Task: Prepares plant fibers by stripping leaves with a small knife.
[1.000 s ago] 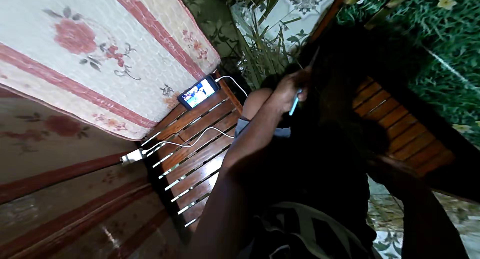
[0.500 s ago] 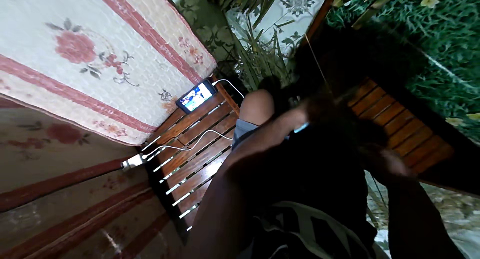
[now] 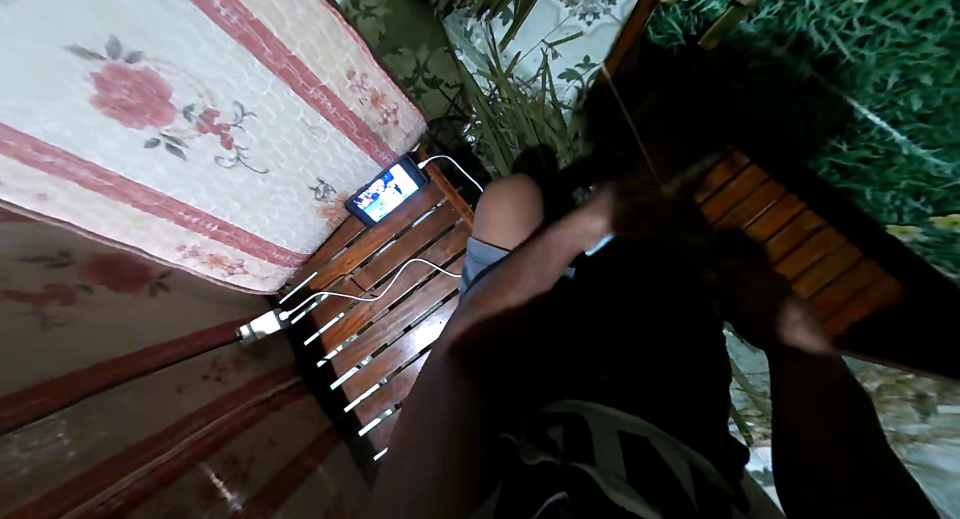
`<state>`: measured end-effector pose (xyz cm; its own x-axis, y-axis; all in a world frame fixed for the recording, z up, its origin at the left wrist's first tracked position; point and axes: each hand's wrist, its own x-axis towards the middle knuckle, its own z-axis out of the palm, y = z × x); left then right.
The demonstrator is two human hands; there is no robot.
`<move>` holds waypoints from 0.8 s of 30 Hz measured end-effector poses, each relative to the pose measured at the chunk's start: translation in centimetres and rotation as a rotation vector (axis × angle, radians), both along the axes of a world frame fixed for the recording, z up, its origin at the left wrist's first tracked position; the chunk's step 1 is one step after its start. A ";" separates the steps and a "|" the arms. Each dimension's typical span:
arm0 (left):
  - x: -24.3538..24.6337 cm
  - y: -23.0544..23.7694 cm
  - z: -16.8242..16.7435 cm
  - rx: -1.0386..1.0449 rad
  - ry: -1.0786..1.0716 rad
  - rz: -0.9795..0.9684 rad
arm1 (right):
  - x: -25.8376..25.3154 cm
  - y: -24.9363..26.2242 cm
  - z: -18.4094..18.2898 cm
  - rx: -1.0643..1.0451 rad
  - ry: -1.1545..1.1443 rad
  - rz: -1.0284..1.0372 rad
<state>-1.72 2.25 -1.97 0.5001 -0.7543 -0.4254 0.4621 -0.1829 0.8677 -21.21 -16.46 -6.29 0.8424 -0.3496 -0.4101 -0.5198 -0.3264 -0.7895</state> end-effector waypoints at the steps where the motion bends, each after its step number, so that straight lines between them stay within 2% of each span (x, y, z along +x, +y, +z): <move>1: 1.3 0.1 -1.7 -0.116 0.078 0.136 | -0.6 -0.1 -0.2 0.049 0.037 -0.027; 3: 3.1 -0.2 -3.8 -0.243 0.160 0.269 | -1.4 -0.4 -1.1 0.100 0.081 -0.065; 4: 2.8 -0.3 -4.0 -0.226 0.137 0.254 | -1.3 -0.2 -1.1 0.084 0.084 -0.070; 6: 0.1 -0.7 -2.7 -0.042 0.014 0.071 | -0.4 0.6 -0.1 -0.014 0.069 -0.047; 8: -2.6 -1.2 0.8 0.166 -0.054 -0.168 | 1.1 1.4 1.2 -0.078 0.024 -0.035; 9: -3.2 -1.4 2.1 0.200 -0.053 -0.226 | 1.6 1.6 1.5 -0.086 -0.012 -0.030; 10: -3.0 -1.3 1.5 0.163 -0.054 -0.230 | 1.7 1.4 1.4 -0.070 -0.027 -0.043; 12: -1.6 -0.6 -2.6 -0.096 -0.043 -0.139 | 1.5 1.2 0.9 0.012 -0.043 -0.094; 13: -1.1 -0.5 -2.6 -0.119 0.011 -0.073 | 1.3 1.3 0.9 0.060 -0.043 -0.112; 16: -0.7 -0.5 -1.4 -0.036 0.068 0.001 | 1.6 1.8 1.5 0.100 -0.053 -0.104; 19: -1.9 -1.4 -1.9 -0.050 0.026 -0.157 | 2.2 1.8 1.3 0.040 -0.104 -0.056; 21: -1.9 -1.3 -1.6 -0.038 0.014 -0.162 | 2.0 1.3 1.0 0.038 -0.095 -0.059; 24: 1.0 -0.3 -2.0 -0.167 0.121 0.143 | -0.4 0.4 0.1 0.038 -0.028 -0.069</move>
